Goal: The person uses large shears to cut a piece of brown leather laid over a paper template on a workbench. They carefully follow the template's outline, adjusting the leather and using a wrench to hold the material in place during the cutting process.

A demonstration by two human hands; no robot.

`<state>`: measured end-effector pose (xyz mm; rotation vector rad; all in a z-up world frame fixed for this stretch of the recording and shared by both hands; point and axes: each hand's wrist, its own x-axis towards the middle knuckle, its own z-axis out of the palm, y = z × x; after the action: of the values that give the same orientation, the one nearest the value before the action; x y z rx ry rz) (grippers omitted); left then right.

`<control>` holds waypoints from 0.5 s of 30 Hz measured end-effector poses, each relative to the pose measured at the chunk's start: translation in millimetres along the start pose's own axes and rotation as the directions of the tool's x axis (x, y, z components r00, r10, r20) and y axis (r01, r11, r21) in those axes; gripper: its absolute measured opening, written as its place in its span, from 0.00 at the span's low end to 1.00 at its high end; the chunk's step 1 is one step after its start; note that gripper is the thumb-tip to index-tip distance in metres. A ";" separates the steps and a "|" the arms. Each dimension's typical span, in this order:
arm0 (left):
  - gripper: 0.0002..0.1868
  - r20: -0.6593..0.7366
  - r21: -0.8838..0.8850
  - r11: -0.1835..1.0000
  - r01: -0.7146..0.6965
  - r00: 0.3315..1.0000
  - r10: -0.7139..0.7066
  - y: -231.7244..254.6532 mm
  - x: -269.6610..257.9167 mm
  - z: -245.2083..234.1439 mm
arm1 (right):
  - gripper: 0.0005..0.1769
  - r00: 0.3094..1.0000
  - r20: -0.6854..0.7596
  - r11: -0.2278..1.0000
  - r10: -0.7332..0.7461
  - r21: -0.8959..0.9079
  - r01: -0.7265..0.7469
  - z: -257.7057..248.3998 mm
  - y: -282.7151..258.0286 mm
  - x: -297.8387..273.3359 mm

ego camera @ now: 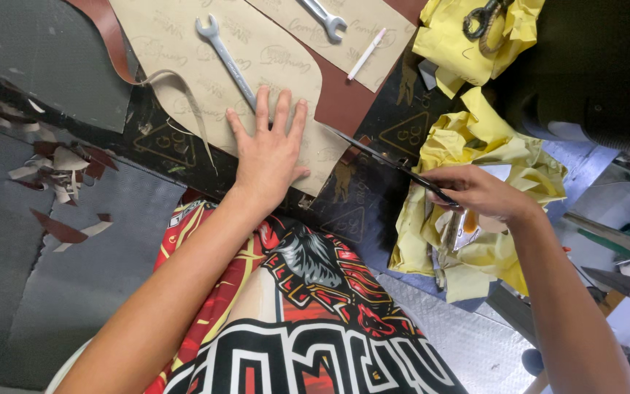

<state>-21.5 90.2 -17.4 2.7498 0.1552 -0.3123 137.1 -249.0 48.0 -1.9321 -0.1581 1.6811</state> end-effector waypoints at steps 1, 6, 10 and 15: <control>0.57 -0.011 0.006 1.000 -0.002 1.000 0.002 -0.8 0.8 1.1 | 0.23 1.000 0.001 1.000 -0.005 -0.007 0.005 0.2 -0.3 0.3; 0.51 0.026 0.054 0.998 -0.018 1.000 0.016 -12.1 5.3 -1.9 | 0.23 1.000 -0.007 0.993 0.027 0.112 -0.026 4.7 11.7 -2.3; 0.55 0.029 0.042 0.998 -0.043 0.999 0.042 -18.2 12.7 -13.7 | 0.24 0.999 -0.014 0.979 0.036 0.203 -0.032 4.7 21.6 -4.8; 0.57 0.044 0.001 0.997 -0.078 0.996 0.077 -30.5 19.3 -21.2 | 0.26 0.999 -0.016 0.994 0.029 0.106 -0.027 9.5 16.9 7.4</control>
<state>-3.1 127.6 -13.3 2.7407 0.0365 -0.3517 125.1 -256.6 32.9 -1.8789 -0.0343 1.6560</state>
